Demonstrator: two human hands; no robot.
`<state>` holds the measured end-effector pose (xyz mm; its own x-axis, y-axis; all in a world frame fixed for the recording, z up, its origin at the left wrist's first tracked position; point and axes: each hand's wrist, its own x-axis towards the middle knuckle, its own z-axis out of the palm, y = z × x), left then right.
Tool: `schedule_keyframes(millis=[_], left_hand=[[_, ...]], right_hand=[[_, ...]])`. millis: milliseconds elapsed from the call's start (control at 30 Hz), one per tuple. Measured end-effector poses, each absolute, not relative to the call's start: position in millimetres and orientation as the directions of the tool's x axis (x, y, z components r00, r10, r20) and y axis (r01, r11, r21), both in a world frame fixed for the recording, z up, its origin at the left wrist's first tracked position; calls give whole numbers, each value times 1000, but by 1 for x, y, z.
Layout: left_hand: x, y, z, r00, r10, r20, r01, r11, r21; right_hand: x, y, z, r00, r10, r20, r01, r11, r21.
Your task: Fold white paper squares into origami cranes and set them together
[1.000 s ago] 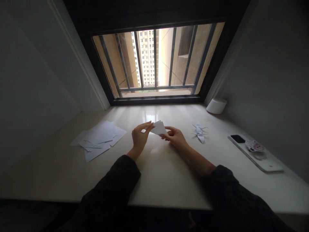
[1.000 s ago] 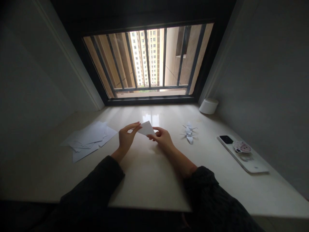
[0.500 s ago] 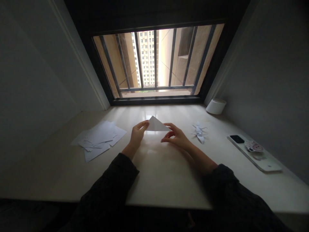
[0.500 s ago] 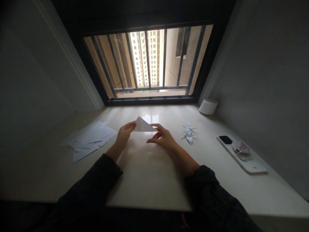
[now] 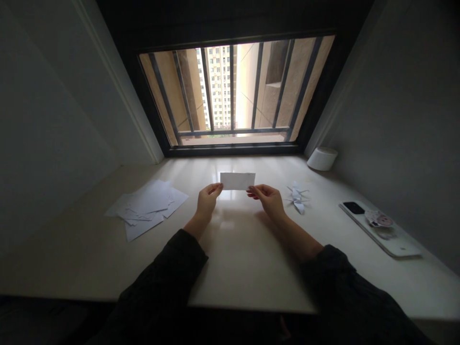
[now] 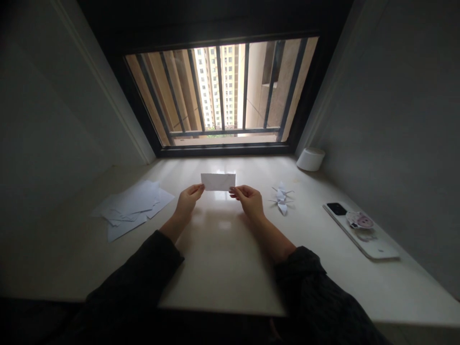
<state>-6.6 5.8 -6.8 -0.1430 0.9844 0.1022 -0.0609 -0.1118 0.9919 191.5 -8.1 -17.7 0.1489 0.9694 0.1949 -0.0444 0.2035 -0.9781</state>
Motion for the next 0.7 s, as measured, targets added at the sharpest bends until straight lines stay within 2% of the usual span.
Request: schedule_keyframes(millis=[133, 267, 400, 500, 700], left_hand=[[-1, 0, -5, -154, 988, 13, -36, -19, 999], [4, -4, -3, -119, 992, -36, -85, 26, 996], [6, -6, 0, -51, 997, -50, -184, 39, 982], [8, -7, 4, -72, 997, -9, -277, -12, 961], [14, -10, 9, -81, 996, -35, -508, -12, 862]], right_hand=[[191, -10, -17, 228, 950, 211, -48, 227, -973], [189, -13, -14, 288, 922, 259, -17, 275, -961], [186, -14, -11, 302, 922, 242, -70, 274, -959], [184, -15, -10, 305, 928, 216, -117, 261, -958], [181, -14, -14, 283, 954, 98, -271, 178, -946]])
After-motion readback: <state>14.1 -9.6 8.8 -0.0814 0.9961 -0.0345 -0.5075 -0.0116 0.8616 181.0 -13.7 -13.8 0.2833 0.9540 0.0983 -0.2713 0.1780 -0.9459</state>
